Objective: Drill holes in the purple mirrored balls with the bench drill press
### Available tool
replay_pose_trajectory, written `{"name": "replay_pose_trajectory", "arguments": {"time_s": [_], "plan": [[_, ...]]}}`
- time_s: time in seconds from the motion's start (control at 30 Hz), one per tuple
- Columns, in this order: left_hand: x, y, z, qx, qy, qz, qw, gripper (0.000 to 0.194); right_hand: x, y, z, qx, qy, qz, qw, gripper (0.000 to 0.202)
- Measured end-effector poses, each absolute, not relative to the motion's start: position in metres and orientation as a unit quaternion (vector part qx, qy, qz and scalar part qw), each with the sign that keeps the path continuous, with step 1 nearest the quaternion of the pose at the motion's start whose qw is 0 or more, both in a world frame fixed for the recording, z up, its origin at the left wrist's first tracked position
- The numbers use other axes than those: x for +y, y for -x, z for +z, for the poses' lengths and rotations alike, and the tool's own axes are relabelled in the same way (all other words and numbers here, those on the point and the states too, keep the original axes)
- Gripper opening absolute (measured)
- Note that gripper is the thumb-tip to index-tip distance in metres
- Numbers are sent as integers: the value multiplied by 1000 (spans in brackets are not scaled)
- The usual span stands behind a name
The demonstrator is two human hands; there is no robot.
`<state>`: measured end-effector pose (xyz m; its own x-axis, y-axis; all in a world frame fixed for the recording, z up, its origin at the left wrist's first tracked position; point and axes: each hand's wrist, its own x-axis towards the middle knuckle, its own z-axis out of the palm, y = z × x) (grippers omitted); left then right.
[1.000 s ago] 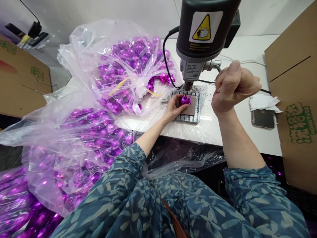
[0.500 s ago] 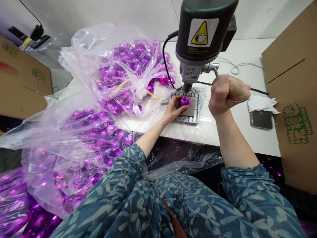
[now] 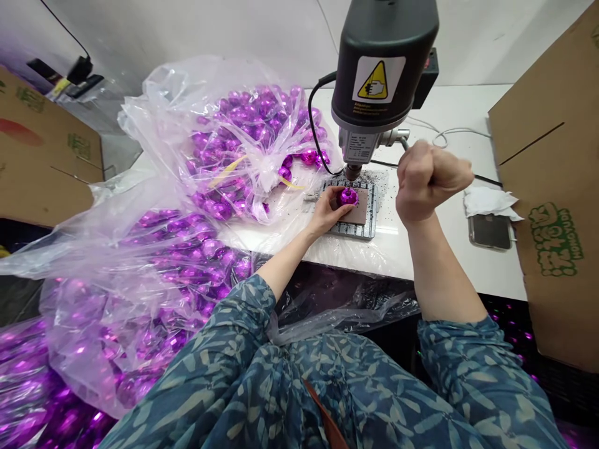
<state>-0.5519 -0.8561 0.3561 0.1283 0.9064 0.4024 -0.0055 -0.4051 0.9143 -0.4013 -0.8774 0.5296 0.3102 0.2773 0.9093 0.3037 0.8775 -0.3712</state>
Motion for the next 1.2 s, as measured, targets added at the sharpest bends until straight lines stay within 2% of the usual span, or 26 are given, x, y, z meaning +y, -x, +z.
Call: {"name": "replay_pose_trajectory", "arguments": {"time_s": [0.2,0.57,0.9,1.2], "plan": [[-858,553,358,364,-632,551,406,65,-884,417,567,-559,325,4,763,81],[-860,553,360,362,-635,549,406,65,-890,423,586,-551,215,34,805,81],[-864,549,360,354,-609,564,431,58,-871,406,612,-576,280,183,746,79],[-866,545,362,358,-593,574,437,56,-854,385,611,-558,310,189,746,79]]}}
